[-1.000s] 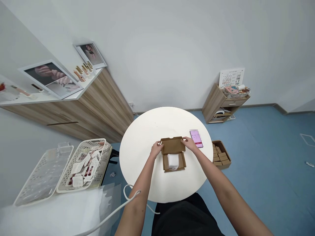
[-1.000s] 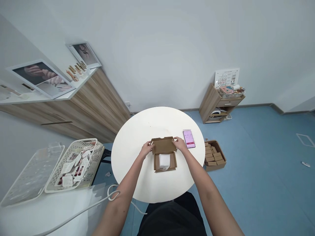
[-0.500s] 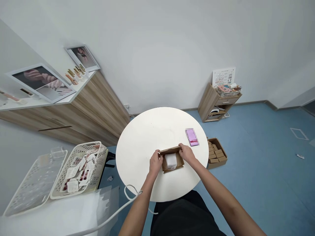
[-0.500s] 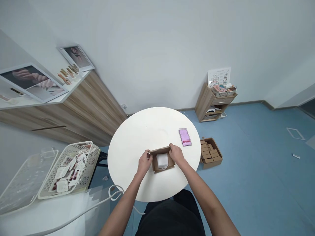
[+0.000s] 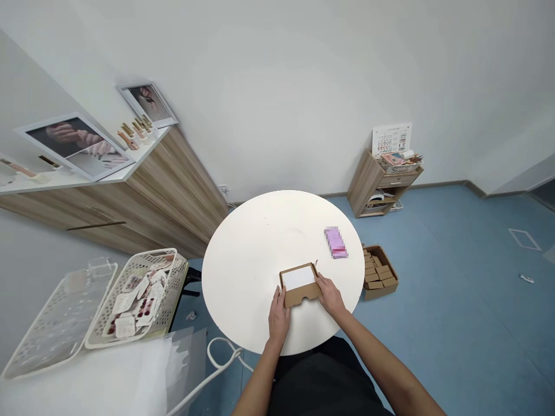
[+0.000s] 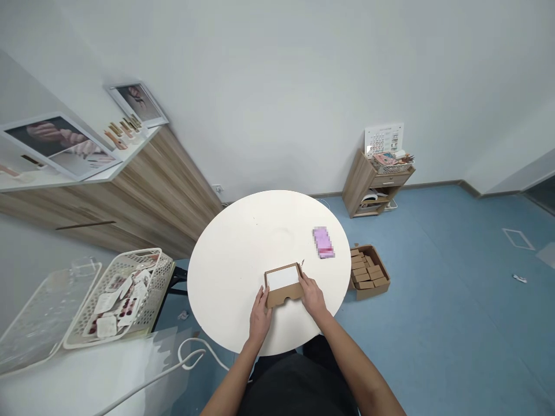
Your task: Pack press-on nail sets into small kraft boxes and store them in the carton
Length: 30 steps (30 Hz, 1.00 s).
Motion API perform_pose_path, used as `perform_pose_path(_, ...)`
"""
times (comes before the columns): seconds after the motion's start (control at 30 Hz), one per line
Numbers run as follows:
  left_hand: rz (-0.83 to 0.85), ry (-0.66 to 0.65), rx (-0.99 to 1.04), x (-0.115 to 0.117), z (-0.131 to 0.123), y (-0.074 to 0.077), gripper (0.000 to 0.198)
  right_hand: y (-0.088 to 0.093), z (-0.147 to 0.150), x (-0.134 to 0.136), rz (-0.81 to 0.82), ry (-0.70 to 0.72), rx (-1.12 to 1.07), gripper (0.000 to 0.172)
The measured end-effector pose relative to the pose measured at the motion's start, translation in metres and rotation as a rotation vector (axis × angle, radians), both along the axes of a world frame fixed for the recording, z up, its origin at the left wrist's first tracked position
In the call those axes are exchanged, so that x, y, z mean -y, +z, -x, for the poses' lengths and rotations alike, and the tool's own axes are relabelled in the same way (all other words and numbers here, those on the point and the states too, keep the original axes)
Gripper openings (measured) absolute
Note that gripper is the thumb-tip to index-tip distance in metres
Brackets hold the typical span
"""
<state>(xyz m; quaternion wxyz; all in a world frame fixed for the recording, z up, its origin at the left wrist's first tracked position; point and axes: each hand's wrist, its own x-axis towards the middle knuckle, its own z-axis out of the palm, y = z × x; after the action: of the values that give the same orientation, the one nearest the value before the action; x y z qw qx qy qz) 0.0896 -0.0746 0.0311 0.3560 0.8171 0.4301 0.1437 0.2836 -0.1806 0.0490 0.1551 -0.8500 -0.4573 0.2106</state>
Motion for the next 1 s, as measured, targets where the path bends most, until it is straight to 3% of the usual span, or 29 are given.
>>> perform_pose_path(0.33,-0.023,-0.061,0.105,0.011,0.005,-0.026,0.080,-0.027,0.003,0.014,0.011,0.069,-0.050,0.084)
perform_pose_path(0.5,-0.028,-0.122,0.036,0.004,0.008,-0.025,0.082,-0.022,-0.002,0.015,-0.005,0.143,-0.055,0.087)
perform_pose_path(0.67,-0.097,-0.239,-0.249,-0.005,0.008,-0.016,0.088,-0.016,-0.007,0.011,0.071,0.242,0.065,0.084)
perform_pose_path(0.8,-0.151,-0.284,-0.429,-0.007,0.006,-0.013,0.090,-0.023,-0.010,0.012,0.099,0.285,0.111,0.080)
perform_pose_path(1.0,-0.220,-0.297,-0.294,-0.004,0.011,-0.025,0.089,-0.037,-0.005,0.017,-0.043,0.248,0.124,0.081)
